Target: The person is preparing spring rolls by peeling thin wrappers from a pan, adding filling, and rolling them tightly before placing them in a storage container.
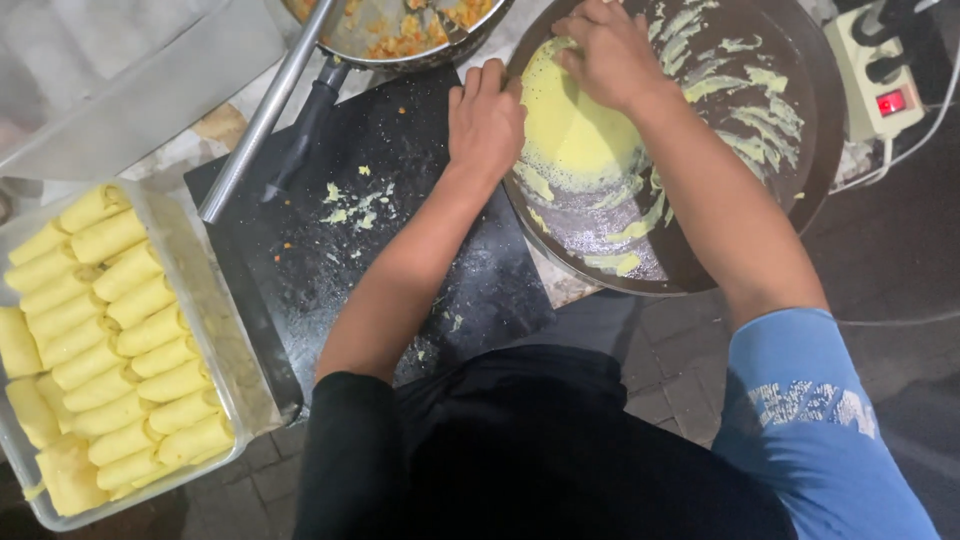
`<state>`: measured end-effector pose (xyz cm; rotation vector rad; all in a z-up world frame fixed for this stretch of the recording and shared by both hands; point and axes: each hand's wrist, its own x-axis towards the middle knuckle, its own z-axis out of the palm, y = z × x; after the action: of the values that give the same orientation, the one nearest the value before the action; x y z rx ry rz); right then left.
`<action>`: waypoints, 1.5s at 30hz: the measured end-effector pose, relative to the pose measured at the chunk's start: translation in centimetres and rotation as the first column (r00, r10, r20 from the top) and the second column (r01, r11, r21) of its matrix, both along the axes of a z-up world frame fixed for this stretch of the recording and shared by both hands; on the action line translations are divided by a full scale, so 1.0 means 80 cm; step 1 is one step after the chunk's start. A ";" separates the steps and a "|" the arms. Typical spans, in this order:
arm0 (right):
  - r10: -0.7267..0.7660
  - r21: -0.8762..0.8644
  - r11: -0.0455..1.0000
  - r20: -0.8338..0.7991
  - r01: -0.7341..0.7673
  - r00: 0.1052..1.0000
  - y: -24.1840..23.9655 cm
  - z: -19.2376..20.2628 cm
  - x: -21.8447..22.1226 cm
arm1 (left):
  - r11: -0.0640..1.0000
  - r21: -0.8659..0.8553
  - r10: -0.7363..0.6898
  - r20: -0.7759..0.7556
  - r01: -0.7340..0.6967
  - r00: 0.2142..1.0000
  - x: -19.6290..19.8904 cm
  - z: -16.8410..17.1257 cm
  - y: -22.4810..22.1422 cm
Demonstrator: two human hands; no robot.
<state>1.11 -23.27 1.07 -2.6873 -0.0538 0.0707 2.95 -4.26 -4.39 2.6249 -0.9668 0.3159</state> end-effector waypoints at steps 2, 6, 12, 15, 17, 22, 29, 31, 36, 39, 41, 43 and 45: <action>0.002 0.012 1.000 -0.044 -0.001 0.999 -0.004 -0.004 0.004 | 1.000 -0.022 0.016 0.061 -0.015 0.998 -0.001 -0.006 -0.004; 0.052 0.043 0.998 -0.002 -0.051 0.999 -0.016 -0.017 0.016 | 0.993 -0.035 0.118 0.056 -0.117 0.991 0.003 -0.015 -0.021; 0.145 0.015 0.989 -0.164 -0.145 0.976 -0.024 0.002 0.023 | 0.989 -0.046 0.139 -0.007 -0.139 0.990 0.008 -0.004 -0.029; 0.231 -0.011 0.972 -0.131 -0.234 0.964 -0.033 -0.003 0.024 | 0.993 -0.048 0.104 0.000 -0.104 0.995 0.015 -0.010 -0.036; 0.267 -0.021 0.963 -0.104 -0.270 0.958 -0.032 0.004 0.020 | 0.996 -0.018 0.084 0.025 -0.083 0.996 0.020 -0.017 -0.044; 0.263 -0.021 0.962 -0.179 -0.271 0.948 -0.039 -0.006 0.016 | 0.999 -0.015 0.038 0.070 -0.037 0.997 0.035 -0.027 -0.063; 0.268 0.023 0.964 -0.057 -0.267 0.962 -0.055 -0.002 0.000 | 0.990 -0.103 -0.090 0.073 0.097 0.993 0.037 -0.027 -0.049; 0.270 0.012 0.963 -0.066 -0.270 0.960 -0.052 0.003 -0.001 | 0.979 -0.108 -0.162 0.103 0.173 0.981 0.030 -0.019 -0.045; 0.283 0.010 0.959 -0.124 -0.284 0.951 -0.047 0.000 0.002 | 0.982 -0.064 -0.178 -0.050 0.175 0.983 0.026 0.001 -0.046; 0.408 -0.065 0.913 0.111 -0.403 0.906 -0.067 -0.048 0.016 | 0.983 -0.054 -0.181 -0.151 0.175 0.972 0.031 0.011 -0.044; 0.472 -0.115 0.881 0.275 -0.459 0.838 -0.070 -0.055 0.018 | 0.980 -0.081 -0.195 -0.176 0.183 0.965 0.033 0.014 -0.041; 0.412 -0.104 0.908 0.038 -0.407 0.910 -0.062 -0.039 0.011 | 0.984 0.039 -0.164 -0.215 0.176 0.963 0.030 0.014 -0.036; 0.432 -0.109 0.899 0.055 -0.425 0.900 -0.071 -0.045 0.017 | 0.982 0.102 -0.154 -0.049 0.158 0.987 0.040 -0.018 -0.042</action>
<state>2.50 -28.98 -2.50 -2.7210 -0.6857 0.1064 6.13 -7.61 -5.79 2.6170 -1.1974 0.1759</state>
